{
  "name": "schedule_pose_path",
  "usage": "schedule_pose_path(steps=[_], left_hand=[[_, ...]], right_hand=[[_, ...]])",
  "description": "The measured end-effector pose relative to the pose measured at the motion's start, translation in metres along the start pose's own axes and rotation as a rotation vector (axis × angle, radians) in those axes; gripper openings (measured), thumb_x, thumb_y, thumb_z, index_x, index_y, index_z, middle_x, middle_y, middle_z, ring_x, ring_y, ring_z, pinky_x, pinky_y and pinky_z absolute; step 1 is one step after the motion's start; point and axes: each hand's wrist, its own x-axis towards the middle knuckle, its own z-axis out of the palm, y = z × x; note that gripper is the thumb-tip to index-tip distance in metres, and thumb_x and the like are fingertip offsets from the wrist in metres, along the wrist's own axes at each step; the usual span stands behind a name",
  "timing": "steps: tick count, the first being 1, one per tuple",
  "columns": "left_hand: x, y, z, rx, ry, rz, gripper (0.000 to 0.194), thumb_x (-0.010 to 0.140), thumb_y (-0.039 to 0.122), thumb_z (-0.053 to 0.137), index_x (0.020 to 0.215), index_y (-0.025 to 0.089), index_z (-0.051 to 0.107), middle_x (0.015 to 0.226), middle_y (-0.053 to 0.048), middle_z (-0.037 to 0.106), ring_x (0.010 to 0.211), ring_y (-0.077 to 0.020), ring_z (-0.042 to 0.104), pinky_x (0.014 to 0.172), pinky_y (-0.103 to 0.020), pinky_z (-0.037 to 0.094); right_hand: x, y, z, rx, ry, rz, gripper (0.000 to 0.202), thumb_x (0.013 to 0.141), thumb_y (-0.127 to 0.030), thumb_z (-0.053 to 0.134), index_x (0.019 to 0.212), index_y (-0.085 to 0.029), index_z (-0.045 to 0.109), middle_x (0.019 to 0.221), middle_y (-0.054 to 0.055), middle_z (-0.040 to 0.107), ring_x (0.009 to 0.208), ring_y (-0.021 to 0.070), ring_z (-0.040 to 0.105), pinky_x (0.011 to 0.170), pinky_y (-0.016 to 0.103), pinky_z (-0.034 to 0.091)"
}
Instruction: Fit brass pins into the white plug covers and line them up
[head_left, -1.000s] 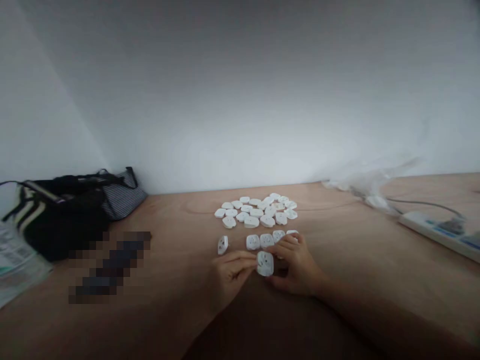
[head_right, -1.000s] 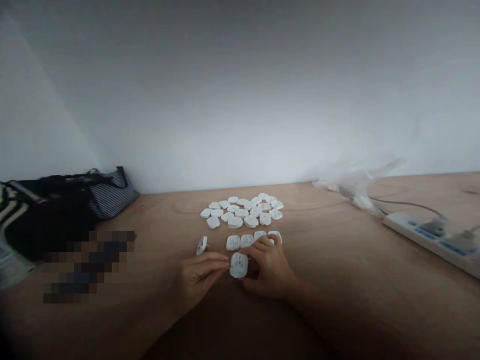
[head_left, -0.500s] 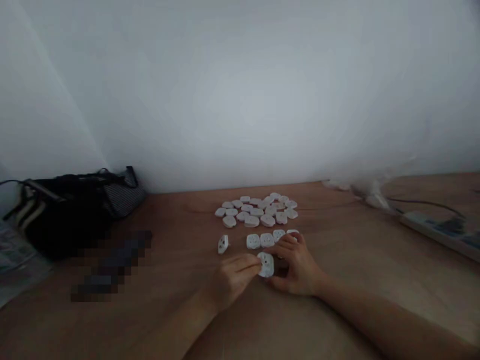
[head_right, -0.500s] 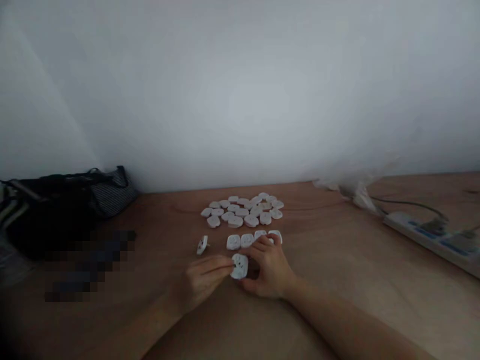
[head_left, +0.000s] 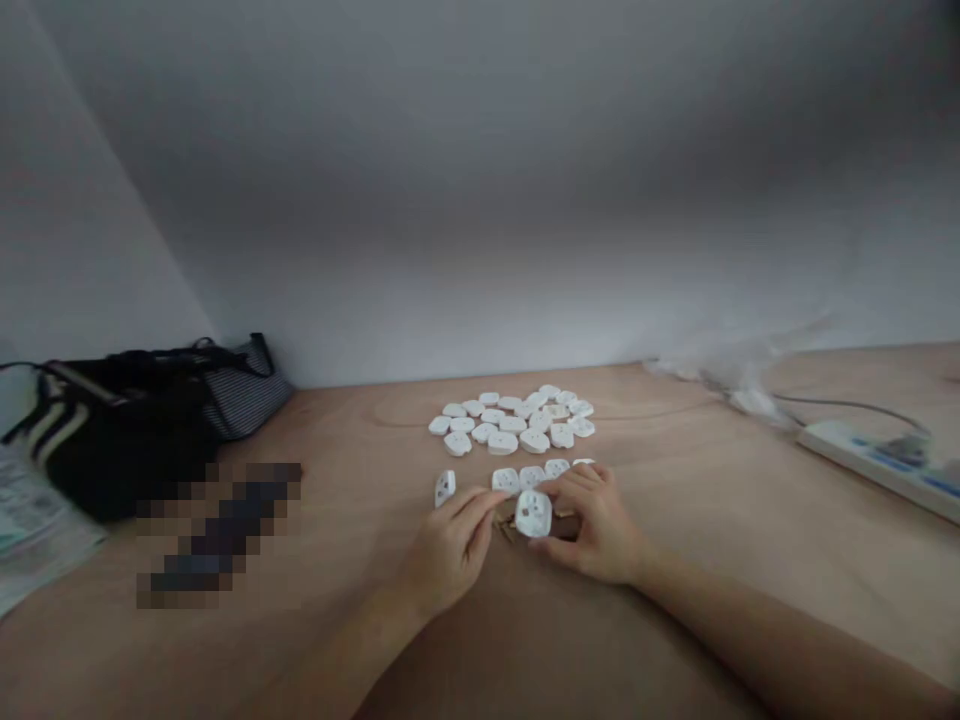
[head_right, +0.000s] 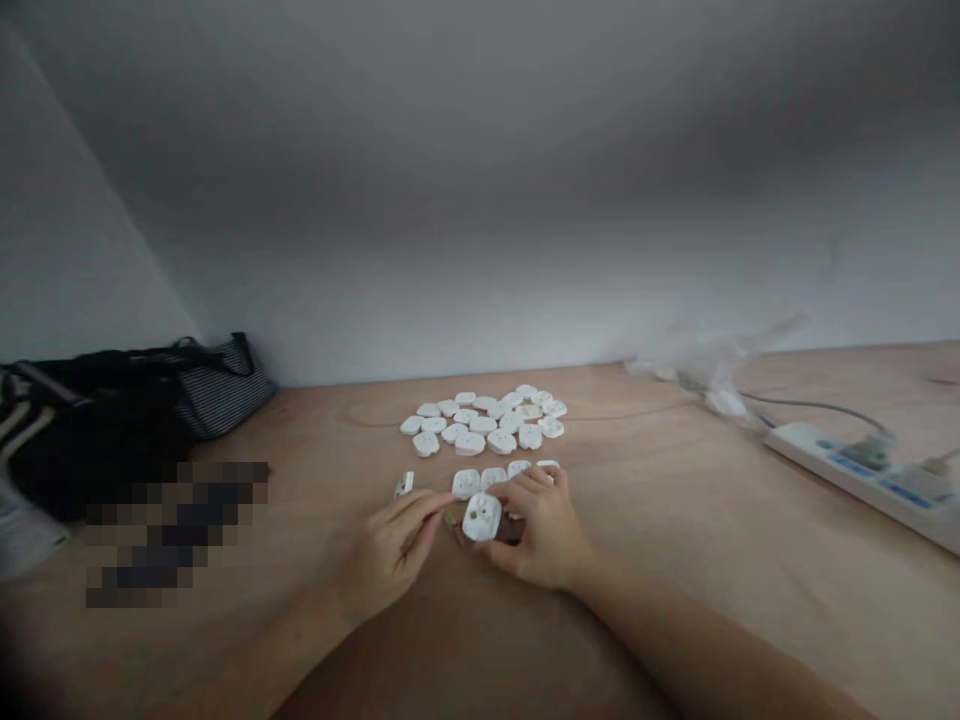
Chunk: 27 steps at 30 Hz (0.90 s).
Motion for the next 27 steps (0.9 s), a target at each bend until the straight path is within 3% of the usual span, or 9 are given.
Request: schedule_pose_path(steps=[3,10,17,21,27], left_hand=[[0.000,-0.002,0.005,0.012,-0.061,-0.114,0.023,0.085,0.013,0.047,0.100,0.018,0.064,0.090,-0.006,0.060,0.080,-0.0168,0.060,0.074,-0.028,0.051],[-0.001,-0.008,0.010,-0.044,-0.158,-0.139,0.015,0.081,0.011,0.055,0.087,0.018,0.068,0.085,-0.004,0.056,0.079,-0.0173,0.056,0.071,-0.029,0.048],[0.004,-0.003,0.008,-0.056,-0.170,-0.165,0.009,0.081,0.009,0.054,0.074,0.015,0.058,0.083,-0.003,0.057,0.079,-0.0173,0.056,0.072,-0.028,0.046],[0.002,-0.005,0.005,-0.059,-0.131,-0.151,0.011,0.084,0.011,0.049,0.078,0.017,0.055,0.080,-0.002,0.058,0.076,-0.0164,0.057,0.069,-0.027,0.046],[0.002,0.002,-0.002,-0.084,0.072,-0.063,0.014,0.090,0.018,0.044,0.086,0.018,0.057,0.081,-0.003,0.062,0.075,-0.0152,0.060,0.070,-0.026,0.048]], right_hand=[[-0.001,0.002,0.002,-0.002,0.031,0.034,0.038,0.062,-0.041,0.070,0.095,-0.023,0.061,0.087,0.004,0.065,0.088,0.0241,0.054,0.084,0.040,0.029],[-0.001,0.001,0.004,-0.002,0.043,0.040,0.038,0.060,-0.039,0.071,0.093,-0.023,0.061,0.087,0.003,0.065,0.088,0.0242,0.054,0.085,0.041,0.029],[0.000,0.001,0.004,0.009,0.041,0.024,0.039,0.059,-0.037,0.071,0.094,-0.023,0.061,0.086,0.003,0.065,0.087,0.0240,0.054,0.086,0.041,0.028],[0.000,0.000,0.003,0.009,0.019,0.014,0.038,0.059,-0.035,0.070,0.095,-0.023,0.061,0.085,0.003,0.065,0.086,0.0235,0.054,0.084,0.040,0.029],[0.000,-0.002,0.001,0.029,-0.013,-0.042,0.042,0.058,-0.035,0.070,0.097,-0.023,0.062,0.089,0.004,0.066,0.088,0.0238,0.053,0.087,0.041,0.025]])
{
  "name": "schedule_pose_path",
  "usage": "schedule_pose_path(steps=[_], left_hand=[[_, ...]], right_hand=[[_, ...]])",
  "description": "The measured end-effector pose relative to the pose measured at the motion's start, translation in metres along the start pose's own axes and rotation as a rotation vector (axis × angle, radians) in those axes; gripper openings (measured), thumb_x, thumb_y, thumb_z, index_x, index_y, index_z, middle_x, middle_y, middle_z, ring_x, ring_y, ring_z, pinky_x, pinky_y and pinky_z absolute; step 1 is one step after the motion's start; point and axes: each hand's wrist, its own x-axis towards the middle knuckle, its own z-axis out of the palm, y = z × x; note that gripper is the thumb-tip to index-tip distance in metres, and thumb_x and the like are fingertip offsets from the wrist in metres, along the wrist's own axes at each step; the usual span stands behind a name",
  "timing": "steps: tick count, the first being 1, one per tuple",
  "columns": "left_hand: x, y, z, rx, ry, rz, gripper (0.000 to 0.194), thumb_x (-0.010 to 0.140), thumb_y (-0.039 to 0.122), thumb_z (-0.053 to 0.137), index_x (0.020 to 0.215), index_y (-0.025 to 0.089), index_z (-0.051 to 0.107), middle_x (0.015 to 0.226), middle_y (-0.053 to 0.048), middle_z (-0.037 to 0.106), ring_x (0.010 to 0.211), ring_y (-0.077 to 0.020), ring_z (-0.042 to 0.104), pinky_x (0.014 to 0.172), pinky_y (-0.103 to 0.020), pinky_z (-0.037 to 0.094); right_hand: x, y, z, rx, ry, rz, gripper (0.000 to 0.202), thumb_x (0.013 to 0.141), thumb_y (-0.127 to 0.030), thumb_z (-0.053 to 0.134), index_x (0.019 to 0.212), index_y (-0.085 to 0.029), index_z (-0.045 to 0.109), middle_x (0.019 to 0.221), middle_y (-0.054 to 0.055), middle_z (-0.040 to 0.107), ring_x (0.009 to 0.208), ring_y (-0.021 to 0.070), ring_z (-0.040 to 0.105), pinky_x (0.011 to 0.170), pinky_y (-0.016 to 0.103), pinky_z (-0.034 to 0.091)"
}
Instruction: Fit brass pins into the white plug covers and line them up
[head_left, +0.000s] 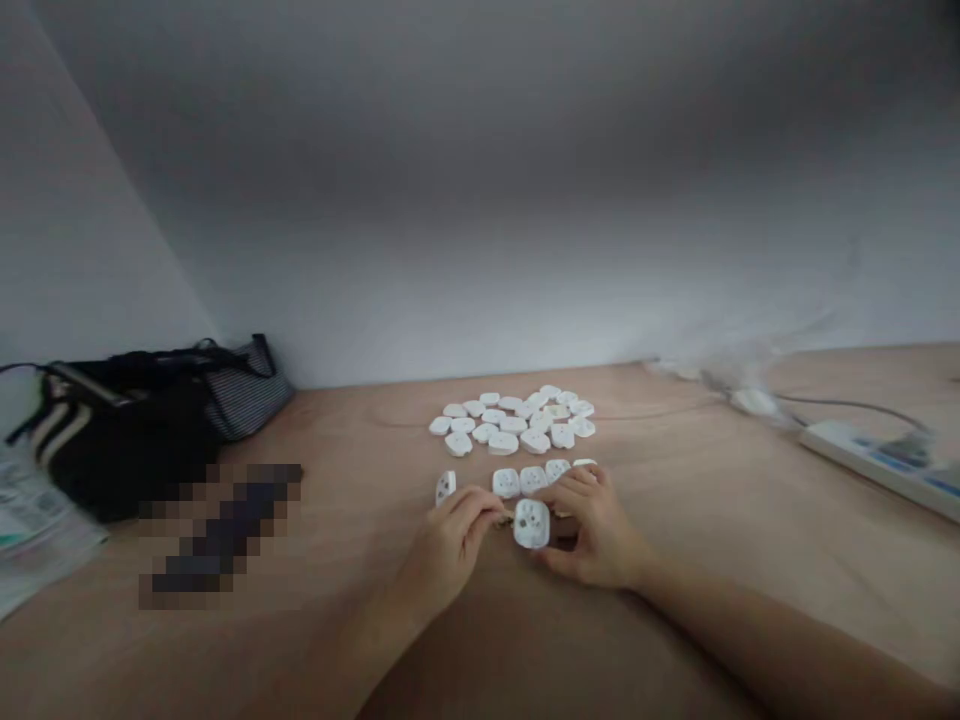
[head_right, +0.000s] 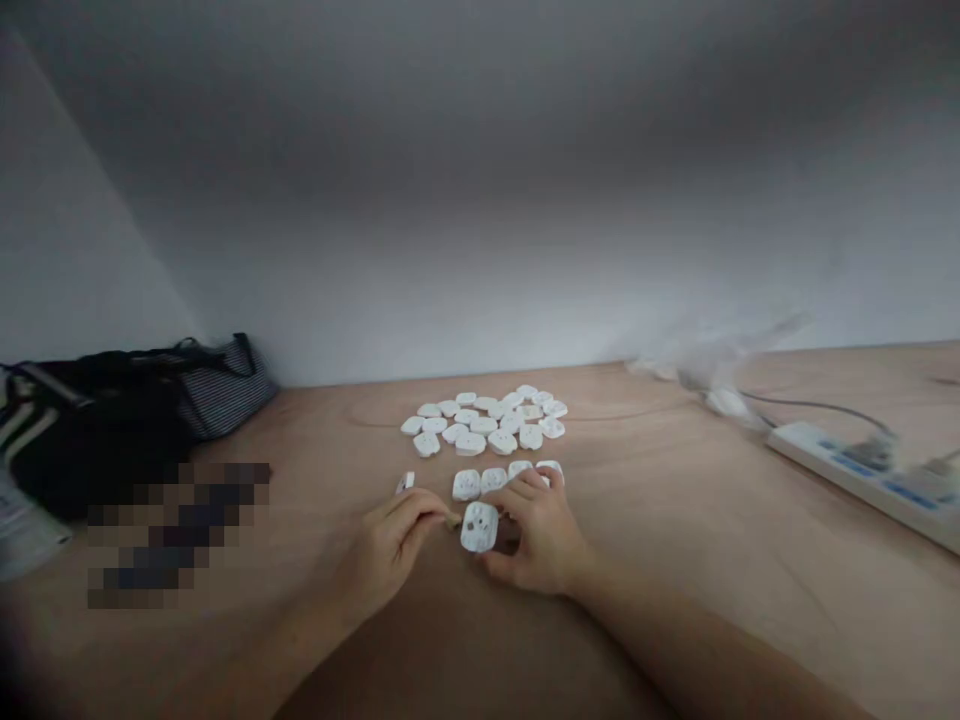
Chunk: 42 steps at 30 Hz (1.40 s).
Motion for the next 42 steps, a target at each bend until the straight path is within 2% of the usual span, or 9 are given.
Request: schedule_pose_path(steps=[10,18,21,29,33,35,38,40,42], left_hand=[[0.000,0.002,0.006,-0.009,0.067,0.148,0.019,0.091,0.016,0.044,0.092,0.017,0.063,0.085,-0.006,0.064,0.081,-0.0153,0.062,0.073,-0.024,0.051],[0.002,0.010,0.011,0.019,0.058,0.165,0.018,0.091,0.019,0.045,0.093,0.017,0.063,0.083,-0.006,0.065,0.079,-0.0162,0.062,0.073,-0.027,0.051],[0.003,0.012,0.012,0.016,0.096,0.169,0.013,0.089,0.018,0.050,0.089,0.017,0.062,0.079,-0.004,0.066,0.076,-0.0164,0.061,0.073,-0.028,0.050],[0.003,0.009,0.014,-0.009,0.152,0.127,0.012,0.086,0.022,0.056,0.083,0.019,0.068,0.078,-0.005,0.062,0.076,-0.0162,0.059,0.070,-0.028,0.050],[0.001,0.006,0.014,0.019,0.130,0.179,0.013,0.085,0.025,0.057,0.087,0.020,0.069,0.082,-0.005,0.062,0.080,-0.0177,0.058,0.072,-0.030,0.050],[0.000,0.004,0.011,0.026,0.104,0.201,0.019,0.085,0.030,0.057,0.099,0.021,0.067,0.092,-0.008,0.062,0.087,-0.0197,0.058,0.078,-0.033,0.050],[-0.002,0.002,0.005,0.002,0.030,0.179,0.048,0.079,0.047,0.061,0.119,0.021,0.056,0.105,-0.010,0.059,0.097,-0.0232,0.056,0.087,-0.038,0.048],[-0.003,0.002,0.002,0.002,-0.052,0.140,0.068,0.067,0.057,0.067,0.123,0.021,0.052,0.108,-0.011,0.059,0.099,-0.0255,0.055,0.089,-0.041,0.047],[-0.003,0.001,0.003,0.003,-0.124,0.099,0.076,0.060,0.057,0.072,0.123,0.020,0.051,0.109,-0.010,0.060,0.101,-0.0265,0.054,0.090,-0.042,0.046]], right_hand=[[0.001,-0.007,0.000,0.036,-0.028,-0.059,0.046,0.057,-0.037,0.069,0.101,-0.024,0.061,0.090,0.003,0.065,0.087,0.0229,0.053,0.085,0.041,0.025],[0.001,-0.009,-0.003,0.073,-0.052,-0.066,0.048,0.057,-0.037,0.071,0.102,-0.024,0.060,0.090,0.003,0.065,0.087,0.0229,0.052,0.085,0.040,0.025],[0.000,-0.009,-0.003,0.089,-0.057,-0.079,0.047,0.059,-0.038,0.071,0.103,-0.024,0.060,0.090,0.003,0.064,0.086,0.0225,0.052,0.084,0.040,0.026],[0.001,-0.007,-0.004,0.112,-0.071,-0.092,0.050,0.061,-0.040,0.073,0.106,-0.025,0.059,0.091,0.003,0.063,0.087,0.0225,0.052,0.082,0.039,0.028],[0.000,-0.008,-0.004,0.117,-0.060,-0.100,0.050,0.062,-0.042,0.073,0.106,-0.024,0.059,0.088,0.003,0.063,0.085,0.0224,0.052,0.082,0.040,0.029],[0.000,-0.007,-0.003,0.108,-0.038,-0.098,0.048,0.063,-0.042,0.072,0.105,-0.023,0.060,0.086,0.003,0.063,0.084,0.0221,0.052,0.081,0.039,0.030],[0.000,-0.002,-0.002,0.089,-0.014,-0.088,0.047,0.062,-0.041,0.073,0.105,-0.023,0.060,0.086,0.004,0.064,0.083,0.0223,0.052,0.081,0.039,0.031],[0.000,0.002,-0.003,0.084,-0.018,-0.082,0.049,0.060,-0.042,0.074,0.104,-0.024,0.061,0.087,0.004,0.065,0.085,0.0229,0.053,0.080,0.039,0.031],[0.000,0.005,-0.002,0.088,-0.034,-0.081,0.051,0.059,-0.045,0.076,0.104,-0.025,0.062,0.086,0.003,0.065,0.085,0.0231,0.053,0.082,0.040,0.030]])
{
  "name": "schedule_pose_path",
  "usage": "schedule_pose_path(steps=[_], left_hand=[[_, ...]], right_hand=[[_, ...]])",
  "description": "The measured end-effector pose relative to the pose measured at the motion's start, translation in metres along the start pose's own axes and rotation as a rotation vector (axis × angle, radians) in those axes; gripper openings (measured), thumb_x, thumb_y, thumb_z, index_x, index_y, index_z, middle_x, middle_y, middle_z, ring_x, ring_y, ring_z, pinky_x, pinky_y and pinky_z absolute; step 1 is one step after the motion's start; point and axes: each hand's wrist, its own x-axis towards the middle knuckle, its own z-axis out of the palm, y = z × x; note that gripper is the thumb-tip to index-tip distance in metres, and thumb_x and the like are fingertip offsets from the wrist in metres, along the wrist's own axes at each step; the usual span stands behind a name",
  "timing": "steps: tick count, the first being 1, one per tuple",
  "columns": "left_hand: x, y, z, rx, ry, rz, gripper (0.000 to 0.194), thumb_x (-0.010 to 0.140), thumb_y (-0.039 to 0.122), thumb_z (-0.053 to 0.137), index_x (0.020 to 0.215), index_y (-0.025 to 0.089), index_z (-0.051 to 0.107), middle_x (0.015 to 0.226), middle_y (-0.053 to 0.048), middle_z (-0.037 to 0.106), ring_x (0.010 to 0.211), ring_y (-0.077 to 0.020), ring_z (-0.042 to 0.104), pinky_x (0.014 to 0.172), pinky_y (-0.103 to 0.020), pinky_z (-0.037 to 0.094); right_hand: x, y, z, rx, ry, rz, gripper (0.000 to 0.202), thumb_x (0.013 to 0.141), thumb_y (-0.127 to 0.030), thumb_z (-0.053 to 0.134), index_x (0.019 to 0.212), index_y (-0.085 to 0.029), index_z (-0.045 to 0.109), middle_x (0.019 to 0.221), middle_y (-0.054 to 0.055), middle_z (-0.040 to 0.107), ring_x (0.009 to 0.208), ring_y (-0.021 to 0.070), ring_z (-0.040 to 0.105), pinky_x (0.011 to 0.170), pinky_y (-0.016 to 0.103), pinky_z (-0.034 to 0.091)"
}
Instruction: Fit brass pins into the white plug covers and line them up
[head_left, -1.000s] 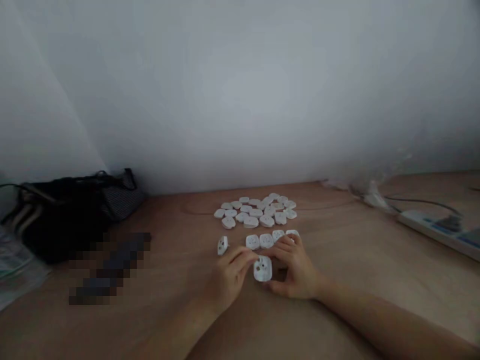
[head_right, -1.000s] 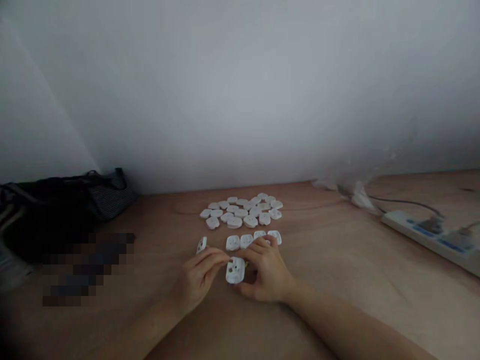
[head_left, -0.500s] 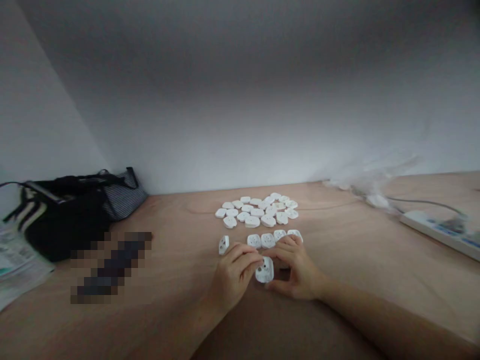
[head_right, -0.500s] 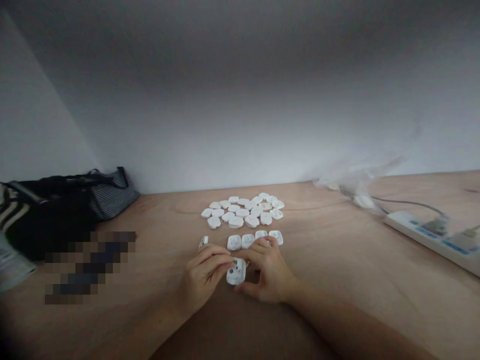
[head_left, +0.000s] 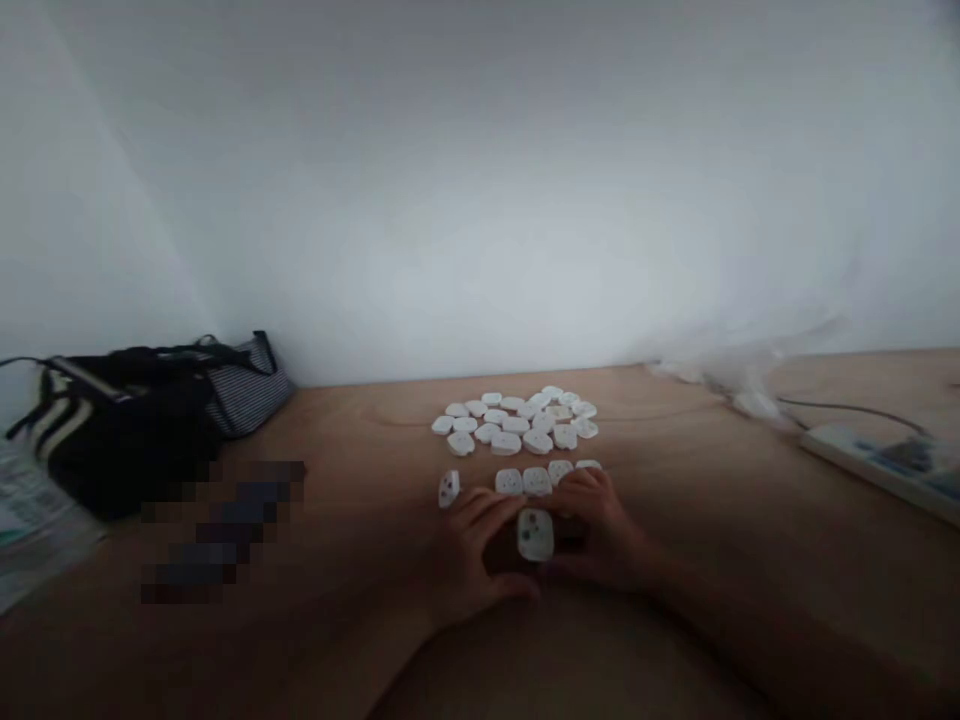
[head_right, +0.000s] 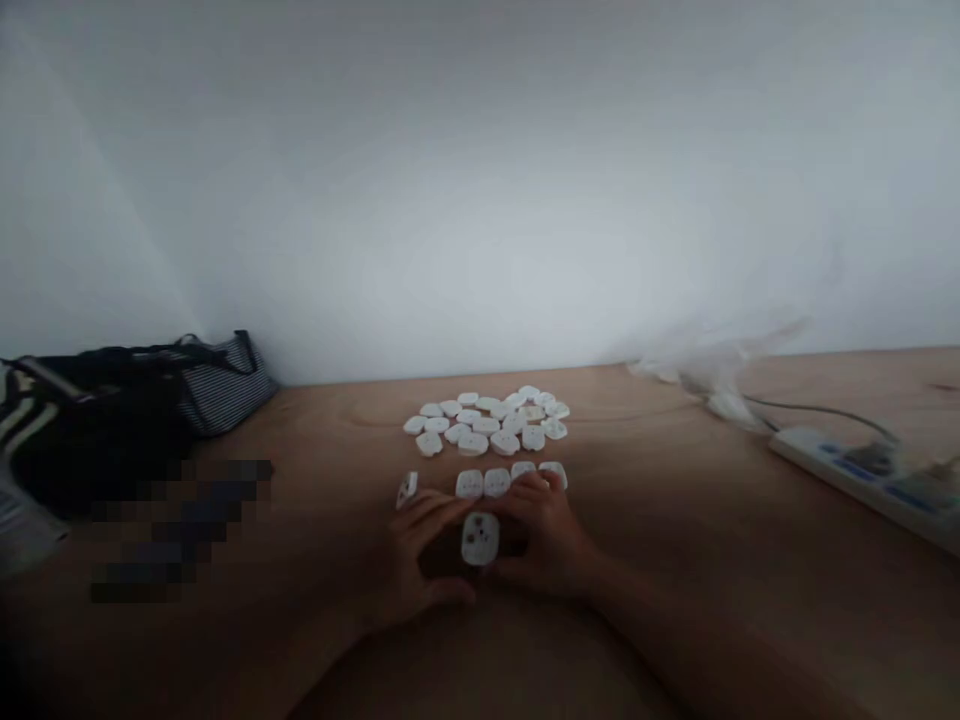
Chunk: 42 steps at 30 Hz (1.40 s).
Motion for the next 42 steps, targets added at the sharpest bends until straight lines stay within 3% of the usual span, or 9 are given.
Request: schedule_pose_path(steps=[4,10,14,20,25,31,36,42], left_hand=[[0.002,-0.001,0.006,-0.060,-0.030,-0.015,0.065,0.063,0.047,0.075,0.120,0.020,0.055,0.107,-0.009,0.064,0.100,-0.0253,0.055,0.089,-0.041,0.046],[0.001,-0.005,0.011,-0.087,0.063,-0.039,0.051,0.066,0.041,0.075,0.111,0.019,0.061,0.101,-0.010,0.065,0.093,-0.0254,0.058,0.082,-0.039,0.048],[0.000,-0.005,0.012,-0.080,0.080,-0.059,0.049,0.067,0.039,0.075,0.109,0.019,0.061,0.100,-0.009,0.065,0.094,-0.0244,0.058,0.083,-0.037,0.048],[0.001,-0.003,0.011,-0.091,0.055,-0.054,0.054,0.061,0.042,0.078,0.106,0.019,0.062,0.098,-0.009,0.066,0.092,-0.0243,0.059,0.081,-0.037,0.048],[0.001,-0.003,0.011,-0.093,0.069,-0.053,0.053,0.060,0.042,0.079,0.104,0.018,0.063,0.098,-0.009,0.066,0.094,-0.0251,0.059,0.084,-0.039,0.048],[-0.001,-0.008,0.015,-0.057,0.087,-0.034,0.053,0.061,0.042,0.078,0.107,0.019,0.061,0.110,-0.011,0.064,0.108,-0.0279,0.054,0.092,-0.044,0.045],[-0.002,-0.009,0.016,-0.004,0.096,-0.019,0.053,0.062,0.044,0.076,0.108,0.021,0.062,0.110,-0.010,0.065,0.111,-0.0292,0.053,0.096,-0.047,0.041],[-0.001,-0.006,0.014,0.056,0.089,0.011,0.053,0.063,0.046,0.075,0.107,0.019,0.062,0.105,-0.010,0.067,0.108,-0.0292,0.055,0.094,-0.047,0.042]], right_hand=[[-0.001,0.002,0.004,0.005,-0.008,-0.004,0.054,0.056,-0.049,0.078,0.103,-0.026,0.063,0.088,0.003,0.066,0.087,0.0230,0.055,0.087,0.042,0.029],[-0.001,0.007,-0.007,-0.047,-0.065,0.081,0.074,0.043,-0.057,0.080,0.106,-0.024,0.060,0.094,0.005,0.065,0.092,0.0257,0.054,0.086,0.042,0.030],[-0.001,0.013,-0.032,-0.136,-0.231,0.097,0.030,0.064,-0.051,0.072,0.083,-0.027,0.068,0.085,0.002,0.065,0.088,0.0243,0.054,0.078,0.039,0.030],[-0.001,0.012,-0.039,-0.163,-0.351,0.074,0.010,0.073,-0.035,0.067,0.082,-0.031,0.069,0.080,0.000,0.064,0.085,0.0229,0.053,0.076,0.038,0.029],[-0.004,0.012,-0.028,-0.146,-0.285,0.031,0.007,0.080,-0.023,0.058,0.076,-0.023,0.064,0.084,0.001,0.064,0.087,0.0196,0.054,0.077,0.035,0.031],[-0.006,0.006,-0.017,0.018,-0.092,0.097,0.008,0.084,-0.019,0.050,0.082,-0.019,0.058,0.081,0.003,0.064,0.079,0.0176,0.056,0.076,0.035,0.037],[-0.006,-0.004,-0.008,0.312,-0.116,0.202,0.010,0.084,-0.026,0.054,0.079,-0.018,0.059,0.073,0.001,0.063,0.066,0.0136,0.056,0.062,0.026,0.044],[-0.006,-0.008,-0.002,0.398,-0.083,0.301,0.012,0.081,-0.027,0.057,0.076,-0.017,0.057,0.068,0.001,0.060,0.061,0.0118,0.052,0.055,0.023,0.042]])
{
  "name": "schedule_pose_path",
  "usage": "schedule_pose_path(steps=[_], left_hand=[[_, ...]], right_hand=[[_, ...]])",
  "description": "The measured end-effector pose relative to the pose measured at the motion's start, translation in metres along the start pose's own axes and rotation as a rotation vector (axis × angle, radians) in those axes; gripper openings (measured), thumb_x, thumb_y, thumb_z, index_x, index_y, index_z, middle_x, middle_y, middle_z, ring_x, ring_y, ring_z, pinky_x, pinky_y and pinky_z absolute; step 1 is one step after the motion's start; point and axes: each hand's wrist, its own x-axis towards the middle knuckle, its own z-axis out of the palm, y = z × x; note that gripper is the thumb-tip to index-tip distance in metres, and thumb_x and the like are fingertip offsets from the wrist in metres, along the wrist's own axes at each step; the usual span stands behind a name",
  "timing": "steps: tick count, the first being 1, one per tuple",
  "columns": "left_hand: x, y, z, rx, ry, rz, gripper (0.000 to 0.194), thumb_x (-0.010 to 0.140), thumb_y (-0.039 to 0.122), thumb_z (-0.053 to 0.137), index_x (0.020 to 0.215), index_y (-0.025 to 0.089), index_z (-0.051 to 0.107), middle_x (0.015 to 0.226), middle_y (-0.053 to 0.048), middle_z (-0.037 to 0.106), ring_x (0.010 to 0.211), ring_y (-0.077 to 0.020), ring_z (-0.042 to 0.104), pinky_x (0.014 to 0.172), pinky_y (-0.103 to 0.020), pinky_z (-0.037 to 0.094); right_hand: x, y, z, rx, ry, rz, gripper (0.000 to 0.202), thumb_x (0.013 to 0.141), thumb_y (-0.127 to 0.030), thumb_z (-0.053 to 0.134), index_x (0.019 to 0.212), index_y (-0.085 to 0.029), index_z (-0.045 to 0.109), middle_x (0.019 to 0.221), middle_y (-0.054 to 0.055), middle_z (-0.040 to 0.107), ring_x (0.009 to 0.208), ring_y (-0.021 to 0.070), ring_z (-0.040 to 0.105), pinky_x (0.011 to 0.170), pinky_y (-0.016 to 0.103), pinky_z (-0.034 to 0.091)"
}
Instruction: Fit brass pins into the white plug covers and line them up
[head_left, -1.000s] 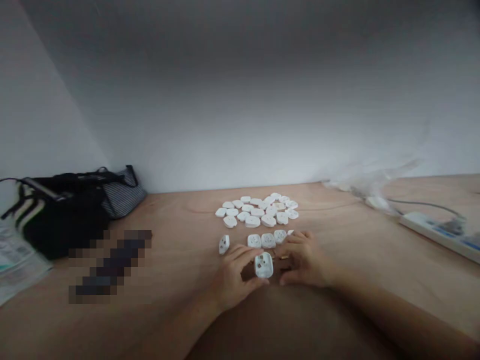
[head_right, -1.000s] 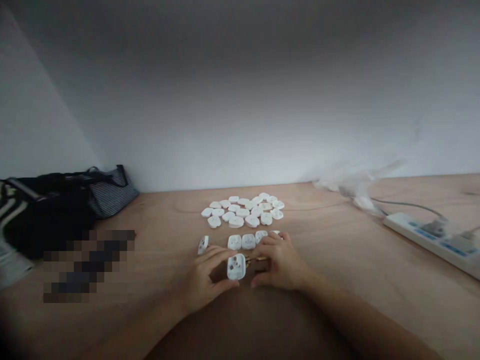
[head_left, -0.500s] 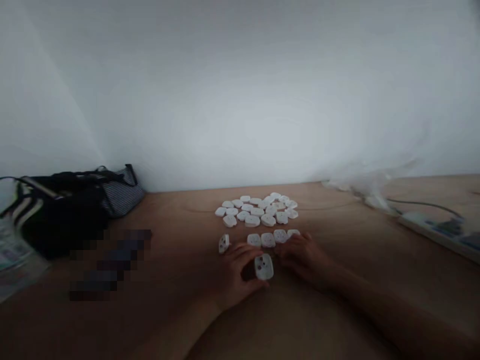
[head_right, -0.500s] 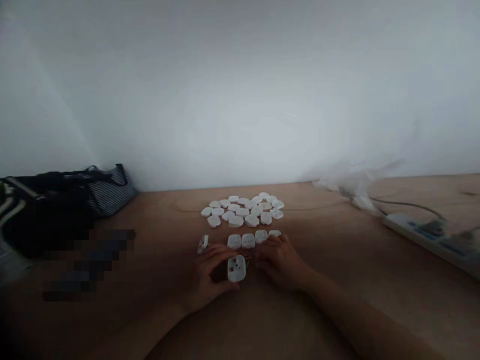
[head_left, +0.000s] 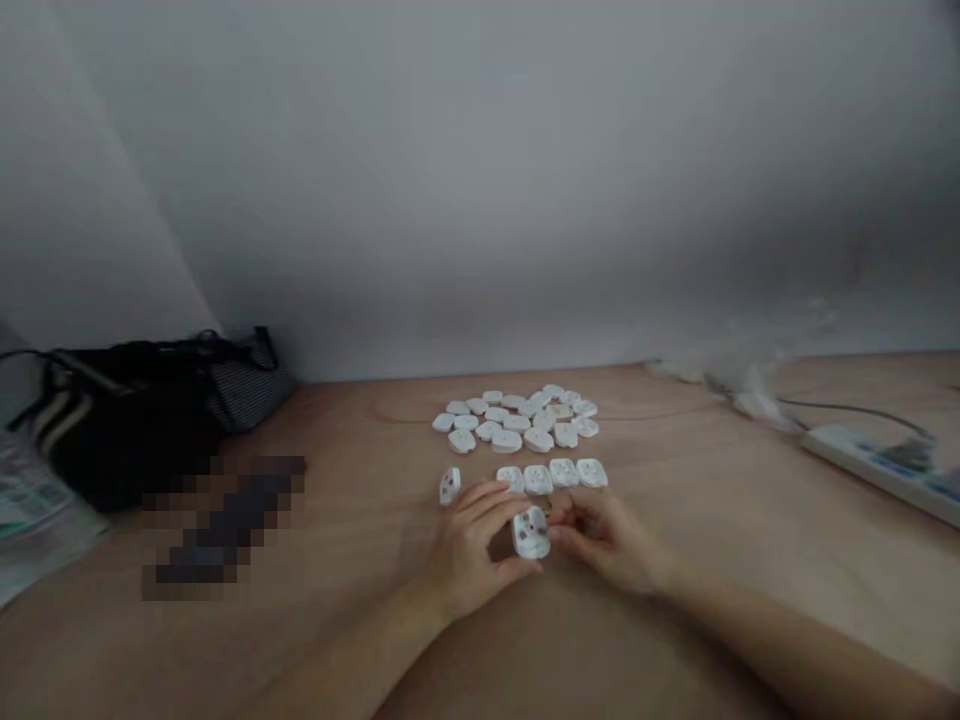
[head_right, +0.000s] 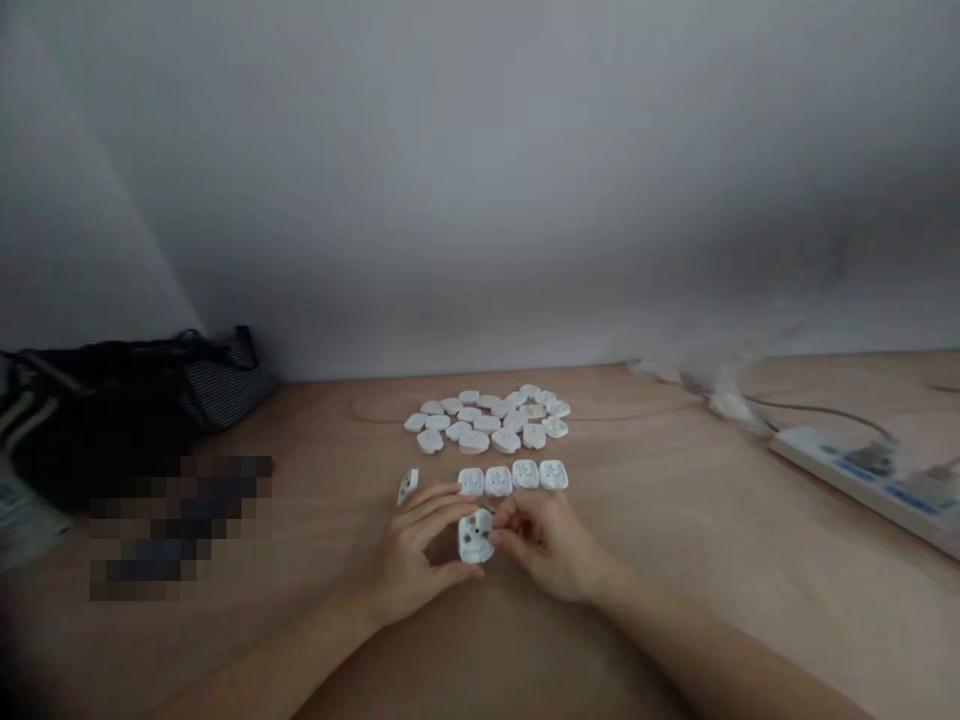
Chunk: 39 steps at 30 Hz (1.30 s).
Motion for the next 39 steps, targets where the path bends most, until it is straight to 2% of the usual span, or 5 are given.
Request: schedule_pose_path(steps=[15,23,28,34,39], left_hand=[[0.006,0.010,-0.003,0.011,0.009,0.050,0.048,0.069,0.050,0.069,0.102,0.017,0.062,0.097,-0.009,0.068,0.096,-0.0270,0.057,0.089,-0.043,0.042],[0.008,0.018,-0.004,0.002,-0.008,0.067,0.048,0.071,0.057,0.063,0.099,0.018,0.063,0.093,-0.008,0.069,0.092,-0.0262,0.057,0.088,-0.043,0.038],[0.008,0.018,-0.003,-0.033,0.012,0.051,0.049,0.069,0.056,0.066,0.101,0.018,0.064,0.093,-0.008,0.069,0.092,-0.0260,0.057,0.087,-0.041,0.041],[0.007,0.008,-0.001,-0.107,0.061,-0.078,0.055,0.063,0.059,0.068,0.097,0.017,0.067,0.092,-0.011,0.069,0.095,-0.0275,0.057,0.083,-0.041,0.046],[0.005,0.008,0.000,-0.183,0.051,-0.113,0.057,0.058,0.059,0.071,0.098,0.019,0.068,0.091,-0.009,0.070,0.090,-0.0256,0.057,0.081,-0.038,0.047]], right_hand=[[0.001,-0.006,0.001,-0.125,0.042,-0.043,0.027,0.081,-0.036,0.059,0.102,-0.019,0.060,0.075,0.001,0.062,0.066,0.0140,0.054,0.061,0.025,0.042],[0.002,-0.003,0.005,-0.116,0.000,0.002,0.024,0.079,-0.040,0.060,0.077,-0.016,0.063,0.066,0.000,0.059,0.059,0.0120,0.051,0.056,0.023,0.039],[0.001,0.004,0.006,-0.012,0.010,0.025,0.029,0.078,-0.044,0.061,0.087,-0.016,0.062,0.065,-0.001,0.058,0.057,0.0117,0.051,0.052,0.023,0.039],[0.000,0.006,-0.004,-0.111,-0.014,-0.103,0.071,0.050,-0.047,0.081,0.112,-0.022,0.058,0.089,0.004,0.063,0.083,0.0224,0.056,0.077,0.036,0.044],[0.000,0.014,0.002,0.075,0.007,-0.081,0.047,0.059,-0.041,0.079,0.099,-0.023,0.063,0.096,0.004,0.063,0.090,0.0229,0.058,0.080,0.036,0.045]])
